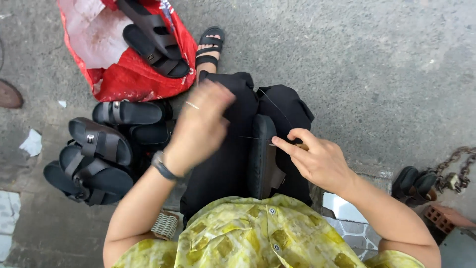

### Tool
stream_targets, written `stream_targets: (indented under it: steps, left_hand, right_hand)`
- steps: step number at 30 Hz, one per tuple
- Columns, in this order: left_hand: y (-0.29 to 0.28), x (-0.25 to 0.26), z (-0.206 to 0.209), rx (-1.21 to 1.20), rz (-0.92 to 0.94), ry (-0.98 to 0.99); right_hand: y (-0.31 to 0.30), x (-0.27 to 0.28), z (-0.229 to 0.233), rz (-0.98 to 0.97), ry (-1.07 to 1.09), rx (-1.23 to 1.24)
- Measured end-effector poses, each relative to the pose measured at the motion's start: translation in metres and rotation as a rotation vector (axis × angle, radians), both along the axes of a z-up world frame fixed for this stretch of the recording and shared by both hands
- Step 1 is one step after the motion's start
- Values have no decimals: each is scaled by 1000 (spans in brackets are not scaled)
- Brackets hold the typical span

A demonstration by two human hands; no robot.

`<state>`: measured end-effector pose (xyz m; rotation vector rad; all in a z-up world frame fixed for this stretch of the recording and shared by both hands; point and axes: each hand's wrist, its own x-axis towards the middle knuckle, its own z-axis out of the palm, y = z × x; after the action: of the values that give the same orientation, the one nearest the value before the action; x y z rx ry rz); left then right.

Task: Repairing a sandal by sewing the sole to the upper part using a stitching awl and thread.

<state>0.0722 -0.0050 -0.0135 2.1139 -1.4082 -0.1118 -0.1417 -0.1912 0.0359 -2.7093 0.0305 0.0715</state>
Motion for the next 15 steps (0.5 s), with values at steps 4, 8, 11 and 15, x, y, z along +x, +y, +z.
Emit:
stream_targets:
  steps: [4,8,11,15]
  left_hand:
    - [-2,-51,8,-164,-188,548]
    - [-5,-53,4,-197,-203,590]
    - [-8,-52,2,-227,-204,592]
    - [-10,-50,-1,-274,-197,607]
  right_hand:
    - [1,2,3,43,22,-83]
    - [0,5,6,78,35,-177]
    - [1,6,7,119,55,-269]
    - [6,7,1,160,61,-291]
